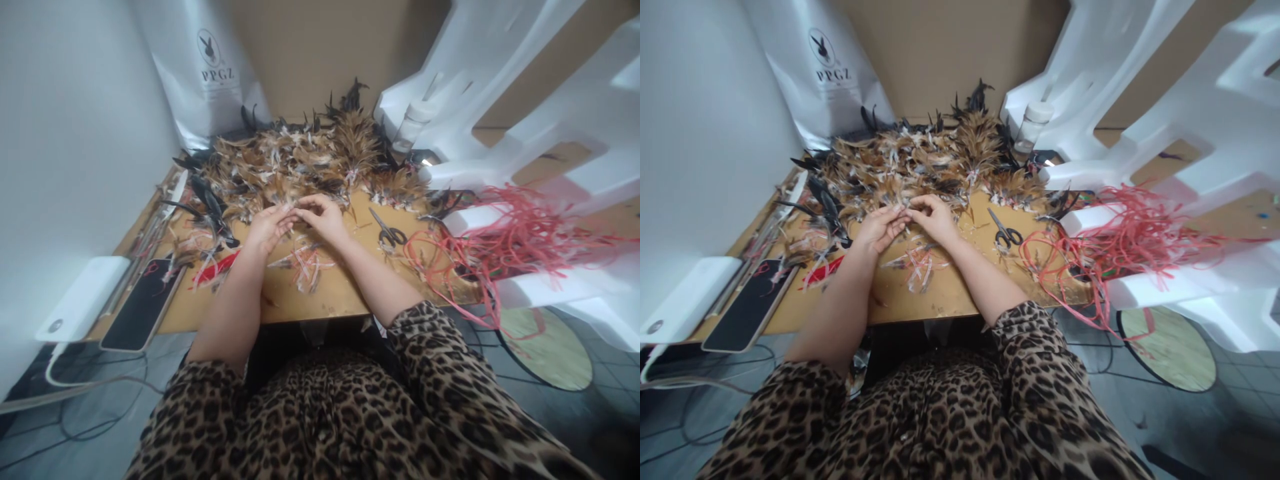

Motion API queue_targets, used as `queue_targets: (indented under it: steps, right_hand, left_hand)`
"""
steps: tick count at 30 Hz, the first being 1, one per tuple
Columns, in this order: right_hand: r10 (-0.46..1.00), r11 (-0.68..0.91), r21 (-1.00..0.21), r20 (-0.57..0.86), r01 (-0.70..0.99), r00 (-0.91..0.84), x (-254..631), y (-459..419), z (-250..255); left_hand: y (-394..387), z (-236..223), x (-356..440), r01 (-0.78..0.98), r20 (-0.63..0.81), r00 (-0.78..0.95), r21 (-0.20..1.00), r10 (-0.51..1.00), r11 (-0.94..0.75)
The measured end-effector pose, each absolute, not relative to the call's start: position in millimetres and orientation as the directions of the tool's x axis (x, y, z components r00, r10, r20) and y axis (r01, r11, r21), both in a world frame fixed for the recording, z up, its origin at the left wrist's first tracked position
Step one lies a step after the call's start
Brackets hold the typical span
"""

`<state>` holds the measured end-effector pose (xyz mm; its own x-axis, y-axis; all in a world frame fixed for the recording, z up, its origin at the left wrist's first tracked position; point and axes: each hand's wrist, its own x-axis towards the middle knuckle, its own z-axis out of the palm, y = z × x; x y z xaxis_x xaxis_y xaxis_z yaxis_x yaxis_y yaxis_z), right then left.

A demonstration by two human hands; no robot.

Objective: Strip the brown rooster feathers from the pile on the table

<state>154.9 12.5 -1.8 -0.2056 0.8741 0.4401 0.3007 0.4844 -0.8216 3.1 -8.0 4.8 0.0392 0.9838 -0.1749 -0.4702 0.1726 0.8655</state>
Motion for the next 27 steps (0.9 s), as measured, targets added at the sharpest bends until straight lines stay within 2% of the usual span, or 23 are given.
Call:
queue_targets:
  steps: [3, 6, 12, 15, 21, 27]
  right_hand:
    - [0.800, 0.598, -0.639, 0.512, 0.485, -0.313, 157.1, 5.5, 2.8]
    - [0.756, 0.644, -0.486, 0.523, 0.591, -0.394, 158.7, -1.2, 8.4]
    - [0.744, 0.631, -0.346, 0.525, 0.695, -0.413, 158.8, -2.9, 13.0]
    - [0.765, 0.603, -0.359, 0.514, 0.713, -0.388, 156.4, -1.4, 12.2]
    - [0.810, 0.558, -0.469, 0.486, 0.685, -0.327, 155.7, 5.0, 12.8]
    - [0.858, 0.502, -0.625, 0.448, 0.597, -0.253, 189.0, 33.0, 6.2]
  left_hand:
    - [-8.2, 3.8, 2.7, -0.505, -0.208, 0.067, 0.836, 0.976, 0.213]
    - [-10.4, 2.9, 6.1, -0.492, -0.215, 0.107, 0.837, 0.971, 0.240]
    - [-12.3, 2.6, 9.8, -0.427, -0.209, 0.118, 0.872, 0.971, 0.240]
    - [-11.6, 1.9, 7.3, -0.401, -0.211, 0.120, 0.884, 0.970, 0.242]
    - [-12.5, 2.4, 6.7, -0.325, -0.162, 0.051, 0.930, 0.986, 0.169]
    - [-8.2, 9.1, -2.5, -0.453, -0.139, -0.127, 0.889, 0.982, 0.068]
